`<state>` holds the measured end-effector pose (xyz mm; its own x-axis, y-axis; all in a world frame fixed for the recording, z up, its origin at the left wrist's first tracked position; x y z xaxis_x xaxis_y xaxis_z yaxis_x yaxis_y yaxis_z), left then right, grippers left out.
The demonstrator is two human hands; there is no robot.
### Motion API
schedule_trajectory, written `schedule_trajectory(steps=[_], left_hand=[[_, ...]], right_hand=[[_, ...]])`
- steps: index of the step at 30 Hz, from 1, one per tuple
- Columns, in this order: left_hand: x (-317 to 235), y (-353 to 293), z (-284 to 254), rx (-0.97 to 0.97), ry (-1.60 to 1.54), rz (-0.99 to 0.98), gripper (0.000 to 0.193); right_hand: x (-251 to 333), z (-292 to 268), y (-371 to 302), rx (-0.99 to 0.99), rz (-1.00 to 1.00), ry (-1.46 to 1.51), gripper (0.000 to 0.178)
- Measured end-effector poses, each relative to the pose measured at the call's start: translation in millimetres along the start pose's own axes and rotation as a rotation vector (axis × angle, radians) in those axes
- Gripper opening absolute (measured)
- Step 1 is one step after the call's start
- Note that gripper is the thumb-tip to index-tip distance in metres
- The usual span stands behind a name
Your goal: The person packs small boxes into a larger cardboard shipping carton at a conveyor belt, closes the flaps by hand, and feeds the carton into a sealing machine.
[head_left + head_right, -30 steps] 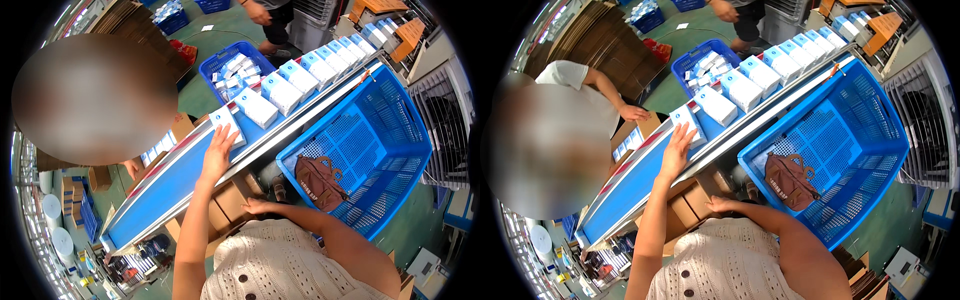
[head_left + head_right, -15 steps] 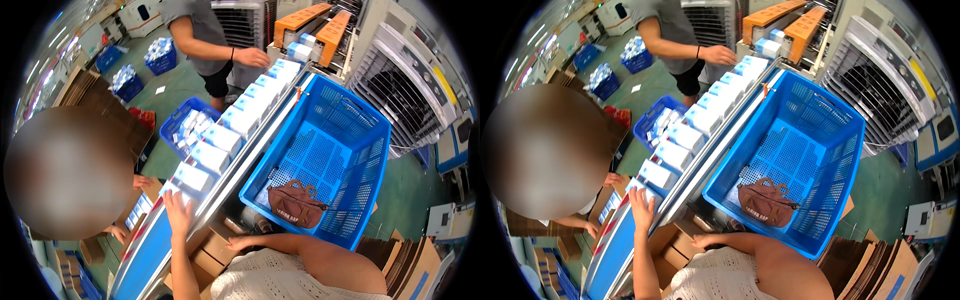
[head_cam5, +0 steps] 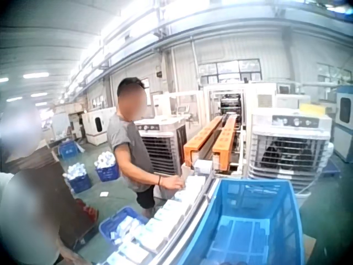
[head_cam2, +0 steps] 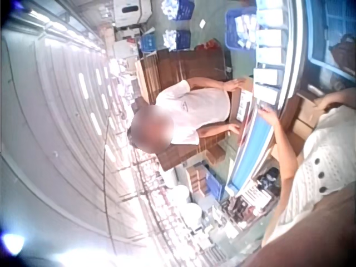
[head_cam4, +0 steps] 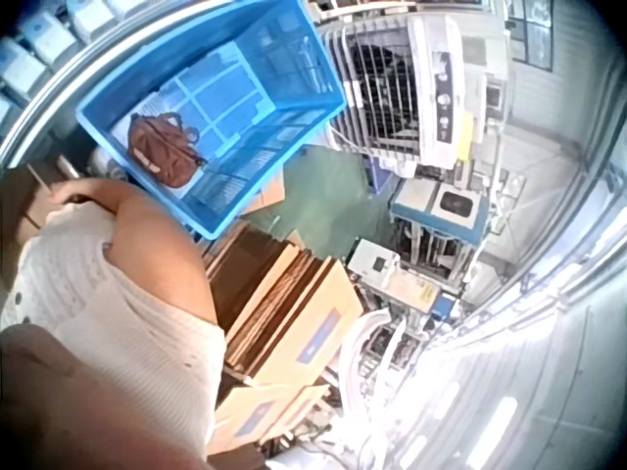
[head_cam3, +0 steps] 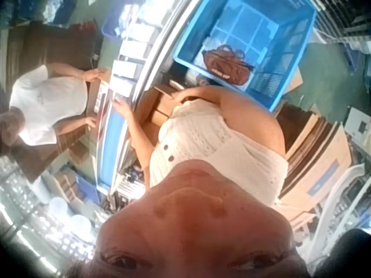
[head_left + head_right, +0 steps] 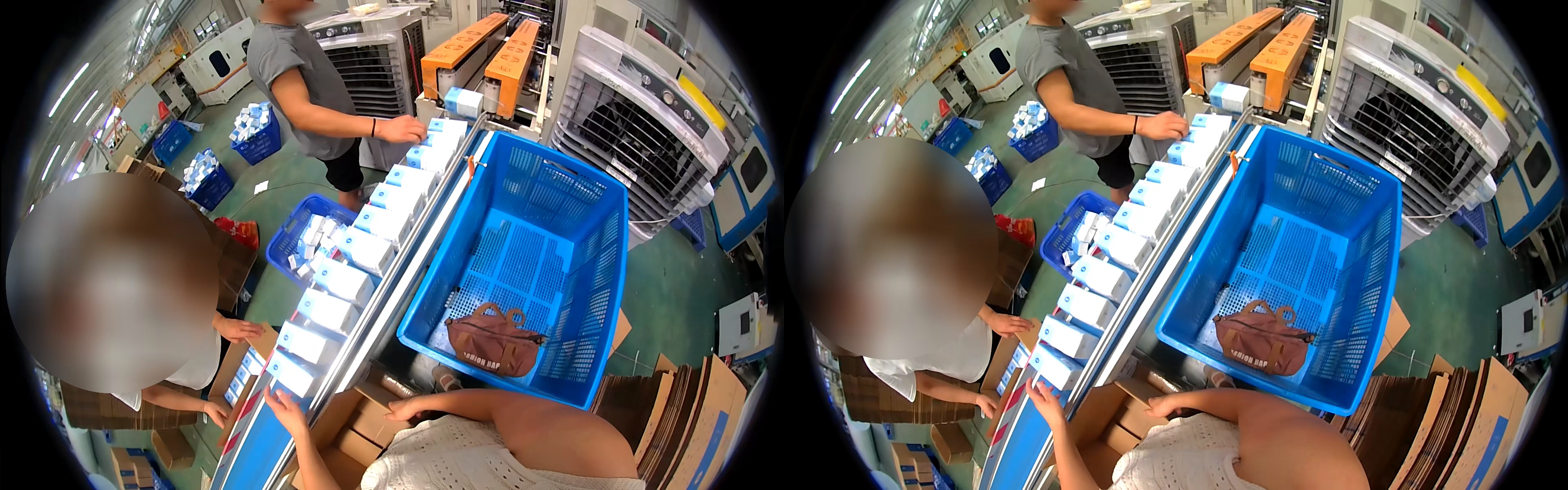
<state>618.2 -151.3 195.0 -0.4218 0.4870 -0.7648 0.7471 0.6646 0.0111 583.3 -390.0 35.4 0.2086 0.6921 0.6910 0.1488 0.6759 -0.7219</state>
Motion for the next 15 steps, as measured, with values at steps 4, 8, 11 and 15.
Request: schedule_trajectory(steps=[4,8,11,15], left_hand=[[-12,-6,-23,-0.209,0.379,0.223,0.039],[23,0,-70,-0.368,0.589,0.223,0.037],[62,-4,-90,-0.432,0.624,0.073,0.032],[113,13,-111,-0.265,0.290,-0.079,0.030]], right_hand=[[0,-2,-4,0.000,-0.001,-0.012,0.062],[-2,-3,-8,0.002,0.005,0.015,0.062],[-16,-4,9,-0.070,-0.024,0.023,0.062],[-1,5,23,0.022,-0.105,0.026,0.070]])
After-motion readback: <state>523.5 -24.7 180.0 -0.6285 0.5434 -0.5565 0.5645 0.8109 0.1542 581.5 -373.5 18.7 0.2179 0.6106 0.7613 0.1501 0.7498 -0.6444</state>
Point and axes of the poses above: each hand's wrist, its own y-axis towards the middle knuckle, its own z-axis out of the palm, x = y × z, the point moved 6 cm from there along y, towards the middle knuckle, and after that the axes turned 10 degrees about y, right-handed, at the moved point
